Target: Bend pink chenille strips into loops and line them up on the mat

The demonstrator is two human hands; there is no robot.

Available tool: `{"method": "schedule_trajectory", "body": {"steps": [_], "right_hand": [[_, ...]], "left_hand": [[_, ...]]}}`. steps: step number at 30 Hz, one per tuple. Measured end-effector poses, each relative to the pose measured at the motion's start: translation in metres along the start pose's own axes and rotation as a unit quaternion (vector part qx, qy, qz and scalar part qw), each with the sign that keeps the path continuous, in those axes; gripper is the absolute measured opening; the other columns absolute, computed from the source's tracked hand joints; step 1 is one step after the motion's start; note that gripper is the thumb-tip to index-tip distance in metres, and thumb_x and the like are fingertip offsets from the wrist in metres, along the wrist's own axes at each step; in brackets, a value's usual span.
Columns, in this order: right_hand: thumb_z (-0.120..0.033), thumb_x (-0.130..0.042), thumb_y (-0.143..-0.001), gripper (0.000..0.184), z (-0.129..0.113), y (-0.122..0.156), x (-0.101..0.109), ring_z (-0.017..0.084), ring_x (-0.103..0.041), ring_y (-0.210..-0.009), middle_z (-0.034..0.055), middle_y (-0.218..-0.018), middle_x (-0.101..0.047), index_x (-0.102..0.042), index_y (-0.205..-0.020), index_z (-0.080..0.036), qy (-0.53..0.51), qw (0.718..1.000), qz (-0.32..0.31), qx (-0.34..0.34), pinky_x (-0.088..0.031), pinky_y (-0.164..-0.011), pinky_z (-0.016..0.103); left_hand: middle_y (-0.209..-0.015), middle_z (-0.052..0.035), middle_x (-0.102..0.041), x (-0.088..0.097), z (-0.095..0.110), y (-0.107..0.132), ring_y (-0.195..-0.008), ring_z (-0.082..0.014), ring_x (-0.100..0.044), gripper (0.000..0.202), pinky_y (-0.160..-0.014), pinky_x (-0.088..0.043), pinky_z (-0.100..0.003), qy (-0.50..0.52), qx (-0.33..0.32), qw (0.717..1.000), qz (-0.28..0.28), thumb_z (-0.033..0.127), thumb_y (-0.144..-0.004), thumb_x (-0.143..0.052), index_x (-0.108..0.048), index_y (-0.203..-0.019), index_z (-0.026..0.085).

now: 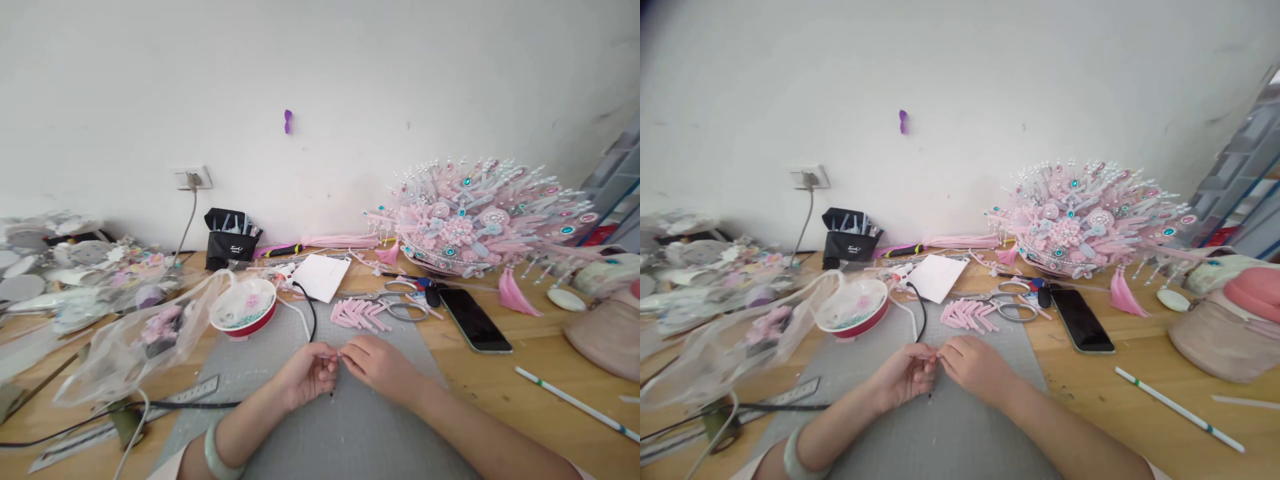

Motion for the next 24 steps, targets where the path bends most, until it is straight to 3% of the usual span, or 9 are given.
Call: {"method": "schedule_trajectory", "body": {"steps": [6, 10, 13, 16, 19, 21, 22, 23, 24], "right_hand": [[-0.015, -0.036, -0.086, 0.023, 0.002, 0.003, -0.012, 0.016, -0.051, -0.069, 0.0053, -0.072, -0.057, -0.056, -0.076, -0.014, 0.043, 0.999, -0.029, 0.01, -0.038, -0.063, 0.027], [-0.015, -0.041, -0.083, 0.02, 0.01, 0.003, -0.013, 0.013, -0.05, -0.067, 0.0031, -0.07, -0.056, -0.057, -0.071, -0.016, -0.108, 0.988, -0.026, -0.104, -0.037, -0.061, 0.024], [-0.016, -0.048, -0.077, 0.017, 0.017, 0.002, -0.014, 0.01, -0.046, -0.058, -0.0005, -0.058, -0.052, -0.058, -0.063, -0.015, -0.278, 0.934, -0.026, -0.223, -0.034, -0.053, 0.021], [-0.015, -0.051, -0.072, 0.014, 0.024, 0.007, -0.028, 0.006, -0.039, -0.044, -0.0029, -0.05, -0.048, -0.056, -0.059, -0.013, -0.514, 0.767, -0.041, -0.381, -0.028, -0.043, 0.017], [-0.011, -0.047, -0.072, 0.014, 0.017, 0.016, -0.048, 0.0, -0.029, -0.035, -0.0055, -0.047, -0.042, -0.051, -0.058, -0.01, -0.729, 0.471, -0.088, -0.489, -0.024, -0.037, 0.011], [-0.01, -0.045, -0.073, 0.014, 0.009, 0.019, -0.054, -0.002, -0.027, -0.034, -0.0067, -0.048, -0.039, -0.05, -0.061, -0.009, -0.795, 0.315, -0.128, -0.502, -0.025, -0.037, 0.008], [-0.01, -0.045, -0.074, 0.013, 0.007, 0.02, -0.055, -0.003, -0.029, -0.034, -0.0064, -0.049, -0.039, -0.05, -0.063, -0.008, -0.808, 0.284, -0.136, -0.498, -0.026, -0.038, 0.007], [-0.01, -0.047, -0.075, 0.011, 0.007, 0.019, -0.055, -0.003, -0.031, -0.035, -0.0055, -0.051, -0.041, -0.051, -0.065, -0.008, -0.811, 0.292, -0.132, -0.49, -0.027, -0.039, 0.007], [-0.012, -0.048, -0.075, 0.01, 0.01, 0.018, -0.054, -0.002, -0.034, -0.037, -0.0043, -0.054, -0.044, -0.052, -0.066, -0.008, -0.801, 0.337, -0.116, -0.482, -0.029, -0.04, 0.008]], "left_hand": [[-0.043, 0.004, -0.043, -0.002, -0.004, -0.001, -0.033, -0.0024, -0.028, 0.012, -0.038, -0.017, -0.017, 0.003, 0.007, 1.0, -0.008, 0.014, -0.061, -0.05, -0.048, -0.05, 0.011], [-0.043, 0.0026, -0.047, -0.003, -0.001, 0.0, -0.036, -0.0035, -0.033, 0.009, -0.04, -0.019, -0.017, -0.034, -0.042, 0.999, -0.004, 0.012, -0.061, -0.052, -0.05, -0.052, 0.011], [-0.044, 0.0018, -0.049, -0.007, 0.005, 0.003, -0.037, -0.0042, -0.035, 0.009, -0.04, -0.02, -0.017, -0.101, -0.083, 0.991, 0.005, 0.013, -0.061, -0.054, -0.051, -0.053, 0.011], [-0.044, 0.0022, -0.048, -0.011, 0.01, 0.007, -0.039, -0.0049, -0.035, 0.01, -0.041, -0.02, -0.019, -0.162, -0.126, 0.979, 0.009, 0.017, -0.06, -0.057, -0.051, -0.053, 0.013], [-0.046, 0.0023, -0.049, -0.013, 0.014, 0.01, -0.042, -0.0058, -0.036, 0.012, -0.043, -0.021, -0.019, -0.201, -0.162, 0.966, 0.004, 0.02, -0.06, -0.059, -0.052, -0.053, 0.013], [-0.047, 0.0026, -0.049, -0.013, 0.017, 0.011, -0.042, -0.0061, -0.036, 0.013, -0.044, -0.021, -0.02, -0.227, -0.183, 0.957, 0.001, 0.022, -0.06, -0.059, -0.052, -0.054, 0.013], [-0.047, 0.0028, -0.048, -0.013, 0.018, 0.011, -0.042, -0.0062, -0.036, 0.013, -0.044, -0.021, -0.02, -0.238, -0.193, 0.952, 0.003, 0.022, -0.06, -0.06, -0.052, -0.054, 0.013], [-0.047, 0.0029, -0.048, -0.012, 0.02, 0.011, -0.042, -0.0061, -0.035, 0.014, -0.043, -0.021, -0.02, -0.248, -0.203, 0.947, 0.007, 0.023, -0.06, -0.06, -0.052, -0.055, 0.013], [-0.047, 0.0031, -0.048, -0.011, 0.021, 0.011, -0.042, -0.006, -0.035, 0.014, -0.043, -0.02, -0.02, -0.254, -0.211, 0.944, 0.013, 0.023, -0.061, -0.06, -0.052, -0.054, 0.013]]}}
Point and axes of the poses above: each hand's wrist, its own y-axis away from the middle knuckle, its own x-axis out of the back of the hand, z = x × y, the point moved 5 cm from there along -y, towards the middle knuckle
